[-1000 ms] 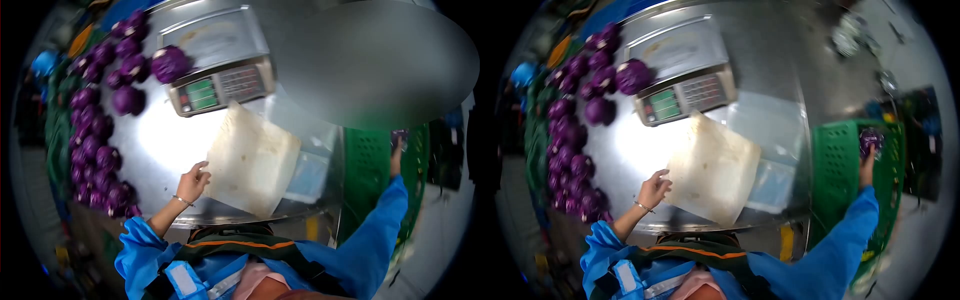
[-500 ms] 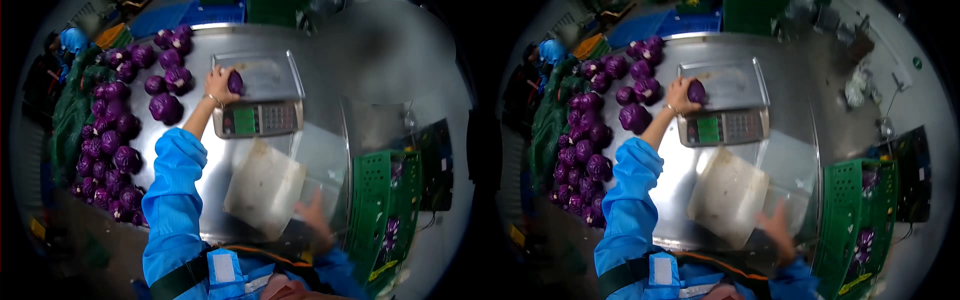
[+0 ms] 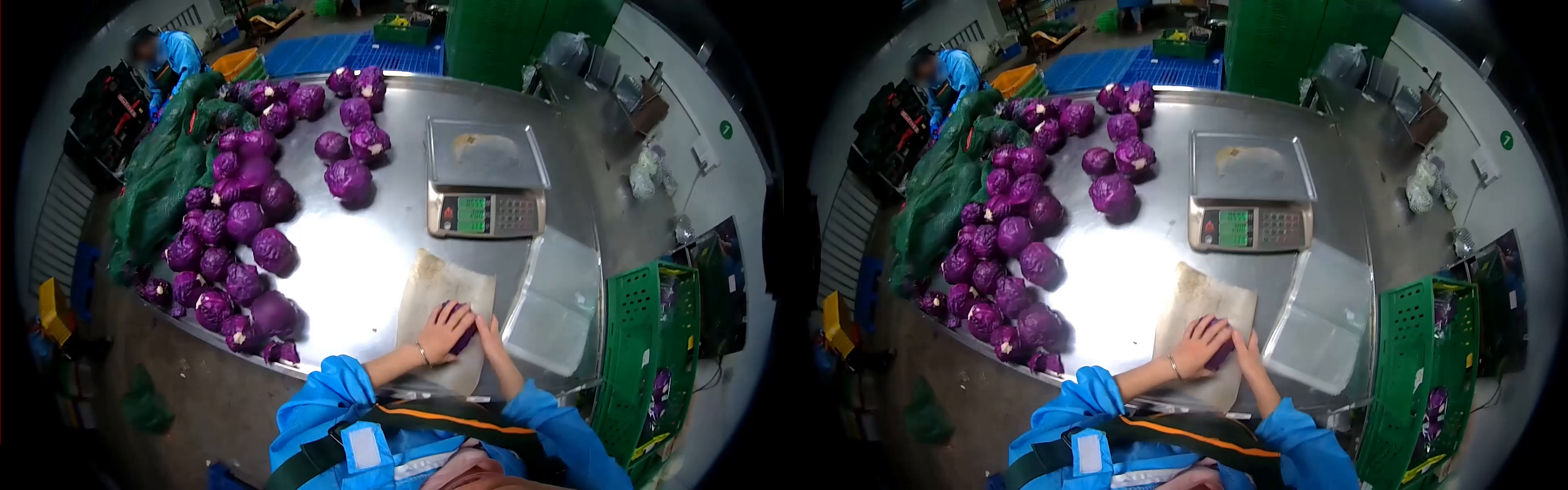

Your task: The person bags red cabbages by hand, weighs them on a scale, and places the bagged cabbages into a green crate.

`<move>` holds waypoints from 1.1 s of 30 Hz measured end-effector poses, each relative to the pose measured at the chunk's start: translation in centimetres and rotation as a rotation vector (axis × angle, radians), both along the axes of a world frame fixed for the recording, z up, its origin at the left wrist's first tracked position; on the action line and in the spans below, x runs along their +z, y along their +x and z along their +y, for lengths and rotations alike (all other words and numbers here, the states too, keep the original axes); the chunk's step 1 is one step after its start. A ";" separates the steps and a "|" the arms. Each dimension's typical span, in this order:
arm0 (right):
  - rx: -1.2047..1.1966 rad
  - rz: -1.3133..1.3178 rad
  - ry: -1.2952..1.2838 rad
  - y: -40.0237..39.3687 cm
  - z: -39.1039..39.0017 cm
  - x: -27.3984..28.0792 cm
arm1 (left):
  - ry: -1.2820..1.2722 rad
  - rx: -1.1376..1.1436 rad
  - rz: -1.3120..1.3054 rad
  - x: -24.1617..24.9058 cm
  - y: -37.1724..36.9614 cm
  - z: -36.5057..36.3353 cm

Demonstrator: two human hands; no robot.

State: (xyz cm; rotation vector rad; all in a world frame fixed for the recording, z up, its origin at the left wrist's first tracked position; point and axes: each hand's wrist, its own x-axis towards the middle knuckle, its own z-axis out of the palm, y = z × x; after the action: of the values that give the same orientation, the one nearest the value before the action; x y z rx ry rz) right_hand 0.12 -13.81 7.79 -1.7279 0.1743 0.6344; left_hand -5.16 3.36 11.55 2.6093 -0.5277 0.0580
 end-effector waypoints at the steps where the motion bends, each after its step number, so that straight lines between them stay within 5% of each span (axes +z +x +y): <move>1: 0.026 -0.051 -0.004 0.1 1.0 0.4 | -0.145 0.068 0.066 2.2 0.1 1.4; 2: 0.048 -0.098 -0.019 -0.1 1.0 0.4 | -0.300 0.132 0.137 3.6 0.1 3.0; 3: 0.058 -0.194 -0.149 0.4 -0.3 -4.7 | -0.390 0.531 -0.299 -2.7 -0.4 4.1; 5: 0.099 -0.156 -0.073 0.0 0.2 -2.9 | -0.878 0.965 0.270 -4.1 -2.1 9.7; 7: 0.129 -0.090 -0.068 0.0 0.7 -1.5 | -1.155 0.806 0.644 -14.6 -1.4 12.2; 8: 0.085 0.066 0.053 0.0 1.0 -0.7 | -1.233 0.711 0.664 -15.8 -0.9 10.2; 10: -0.011 0.351 0.312 0.5 0.9 0.7 | -0.885 0.527 0.440 -10.7 -0.1 3.9; 11: -0.032 0.593 0.667 1.0 -0.1 0.0 | -0.719 0.466 0.309 -8.2 0.3 0.8; 13: -0.076 0.297 0.403 0.2 -0.4 1.5 | -0.402 0.401 0.195 -3.4 -0.4 -2.9; 16: -0.203 0.286 0.455 0.9 -5.1 1.2 | -0.011 0.188 0.164 3.9 -0.2 -6.6; 18: -0.243 0.423 0.638 0.9 -10.6 1.9 | -0.296 -0.115 0.083 6.5 2.1 -7.3; 19: -0.324 0.551 0.750 0.0 -14.0 2.5 | -0.442 -0.263 0.045 6.8 3.7 -7.7; 20: -0.454 0.390 0.738 -1.9 -13.2 11.3 | -0.650 -0.217 0.300 6.4 5.8 -8.3; 23: -0.564 0.389 0.553 -3.5 -18.8 15.5 | -0.489 -0.318 0.252 0.4 13.3 -14.6; 26: -0.721 0.548 0.452 -8.0 -24.2 13.8 | 0.180 -0.607 0.074 -8.6 13.2 -20.5; 29: -0.769 0.712 0.363 -14.4 -25.8 11.3 | 0.290 -0.473 0.217 -8.5 13.4 -21.9; 33: -0.784 0.886 0.332 -15.9 -23.6 11.6 | 0.043 -0.543 0.224 -7.1 12.7 -20.3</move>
State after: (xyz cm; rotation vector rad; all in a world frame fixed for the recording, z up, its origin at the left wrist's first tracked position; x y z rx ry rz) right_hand -15.76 -37.43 19.36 -0.8410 1.2211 0.7283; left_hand 7.55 -16.94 4.45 2.3802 -1.1352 -0.4184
